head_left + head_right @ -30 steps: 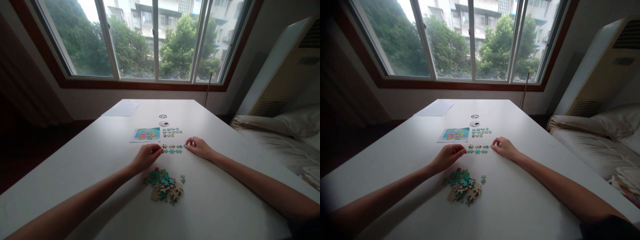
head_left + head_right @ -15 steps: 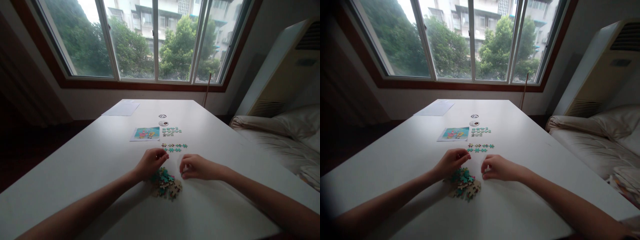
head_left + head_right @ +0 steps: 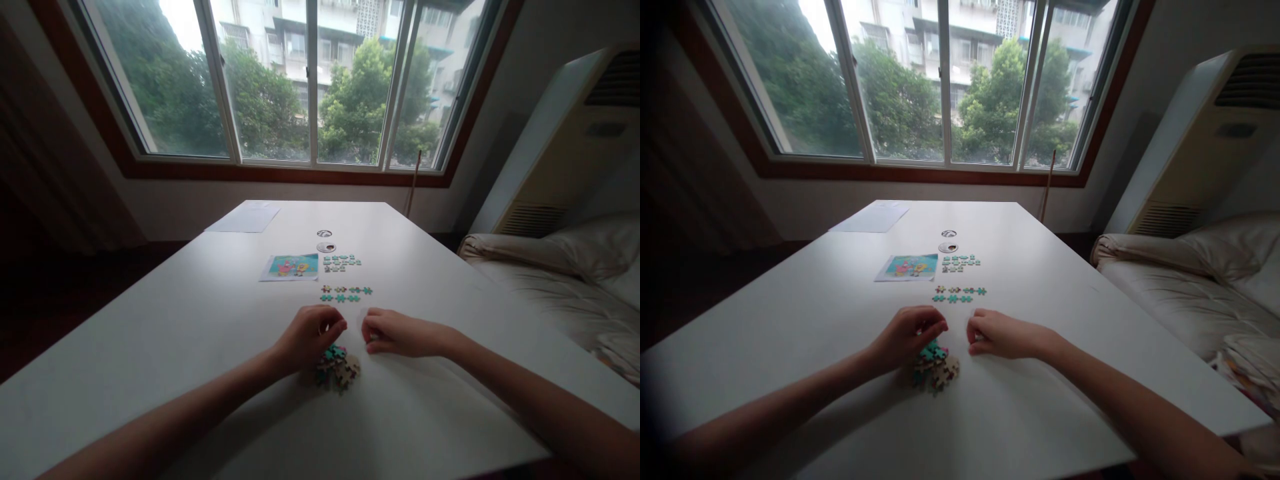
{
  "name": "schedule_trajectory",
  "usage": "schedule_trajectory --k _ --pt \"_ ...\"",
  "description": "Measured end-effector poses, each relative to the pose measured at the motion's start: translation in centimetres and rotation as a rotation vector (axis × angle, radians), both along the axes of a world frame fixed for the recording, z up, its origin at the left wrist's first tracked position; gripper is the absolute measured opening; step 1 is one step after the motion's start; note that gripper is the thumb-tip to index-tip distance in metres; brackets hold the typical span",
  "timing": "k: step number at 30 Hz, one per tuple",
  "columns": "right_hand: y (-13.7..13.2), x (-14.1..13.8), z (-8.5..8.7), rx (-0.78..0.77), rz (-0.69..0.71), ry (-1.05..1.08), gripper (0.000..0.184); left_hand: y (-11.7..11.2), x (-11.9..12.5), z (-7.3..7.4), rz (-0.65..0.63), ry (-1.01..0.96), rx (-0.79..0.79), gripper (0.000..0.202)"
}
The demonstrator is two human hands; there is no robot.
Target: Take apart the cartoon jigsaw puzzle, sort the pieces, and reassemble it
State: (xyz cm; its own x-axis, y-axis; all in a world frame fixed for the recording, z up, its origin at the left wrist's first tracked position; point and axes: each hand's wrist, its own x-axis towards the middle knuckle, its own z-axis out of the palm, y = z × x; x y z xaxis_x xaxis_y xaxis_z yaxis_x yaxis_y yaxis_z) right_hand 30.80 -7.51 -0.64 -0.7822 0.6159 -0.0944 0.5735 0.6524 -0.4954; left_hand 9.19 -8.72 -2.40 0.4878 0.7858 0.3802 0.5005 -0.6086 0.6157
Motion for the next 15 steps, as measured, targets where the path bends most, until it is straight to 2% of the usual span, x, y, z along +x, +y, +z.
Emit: schedule_trajectory --k 3,6,11,15 --pt "-0.1 0.3 -0.2 -0.018 -0.015 0.048 0.013 -0.6 0.4 0.2 -0.007 0.013 0.016 0.018" --pt "-0.1 0.2 -0.7 -0.087 -0.087 0.219 0.016 -1.1 0.7 0.4 -0.017 0.012 0.033 0.019" --pt "-0.5 -1.4 -1.5 -0.335 -0.311 0.658 0.026 -1.7 1.0 0.4 -0.010 0.016 0.037 0.021" --pt "-1.2 -2.4 -1.9 -0.508 -0.413 0.888 0.026 -1.8 1.4 0.3 0.035 -0.022 0.029 0.018"
